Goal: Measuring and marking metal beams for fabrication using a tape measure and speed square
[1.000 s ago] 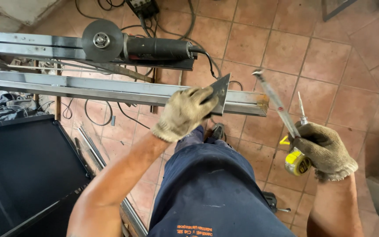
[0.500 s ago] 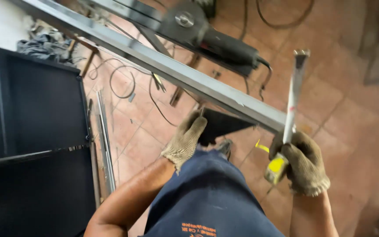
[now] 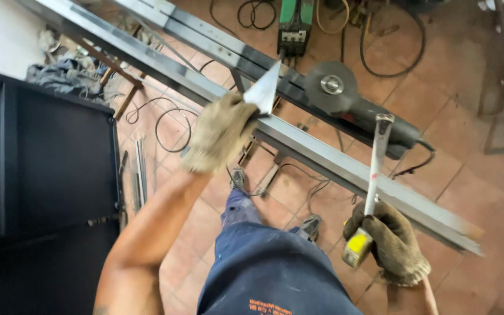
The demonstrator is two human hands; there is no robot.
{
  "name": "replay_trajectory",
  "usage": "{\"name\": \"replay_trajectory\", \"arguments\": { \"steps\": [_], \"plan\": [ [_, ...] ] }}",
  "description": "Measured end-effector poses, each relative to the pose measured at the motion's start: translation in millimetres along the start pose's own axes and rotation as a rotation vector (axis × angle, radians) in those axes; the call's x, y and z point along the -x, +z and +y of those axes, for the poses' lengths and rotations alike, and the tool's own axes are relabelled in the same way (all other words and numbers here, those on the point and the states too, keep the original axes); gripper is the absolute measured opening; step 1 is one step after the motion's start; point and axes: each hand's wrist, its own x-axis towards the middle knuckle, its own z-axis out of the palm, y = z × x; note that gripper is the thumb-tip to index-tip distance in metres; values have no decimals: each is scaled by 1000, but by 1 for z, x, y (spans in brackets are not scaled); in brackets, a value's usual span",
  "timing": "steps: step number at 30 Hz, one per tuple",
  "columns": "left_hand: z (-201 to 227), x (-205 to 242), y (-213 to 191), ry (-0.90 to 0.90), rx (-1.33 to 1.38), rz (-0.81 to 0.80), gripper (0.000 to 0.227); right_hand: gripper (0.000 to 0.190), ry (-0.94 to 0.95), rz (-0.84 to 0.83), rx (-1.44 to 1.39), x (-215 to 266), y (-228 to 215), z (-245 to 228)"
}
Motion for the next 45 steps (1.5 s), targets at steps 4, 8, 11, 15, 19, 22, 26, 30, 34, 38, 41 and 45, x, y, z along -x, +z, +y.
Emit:
{"name": "replay_trajectory", "arguments": {
  "steps": [4,8,11,15,19,22,26,30,34,38,41,45],
  "plan": [
    [-75,-64,32,124,-298,-9,8,19,60,198,79,-24,62,33],
    [-109,-104,49,242,-326,-238,14,13,103,273,92,-30,104,48],
    [-120,-119,73,288,-416,-349,22,16,174,417,106,-34,133,46],
    [-122,-119,70,238,-367,-433,20,17,78,389,129,-40,147,42],
    [-69,-107,-31,181,-503,-799,50,13,226,518,209,-63,165,16],
    [-30,-53,-63,-61,476,-878,54,18,315,505,426,-71,182,-4],
    [-4,17,-37,-601,981,-648,39,14,362,312,713,-84,190,-8],
    [-47,47,-49,-1084,1203,-208,60,24,343,175,968,-81,186,-5],
    [-181,14,-55,-1231,1242,312,37,11,114,156,1065,-79,156,19],
    [-253,70,-32,-1231,1332,685,21,6,18,212,1174,-99,172,19],
    [-299,59,-42,-1250,1332,720,18,11,104,255,1282,-142,219,28],
    [-355,45,-58,-1247,1274,543,22,17,61,111,1372,-228,307,34]
  ]
}}
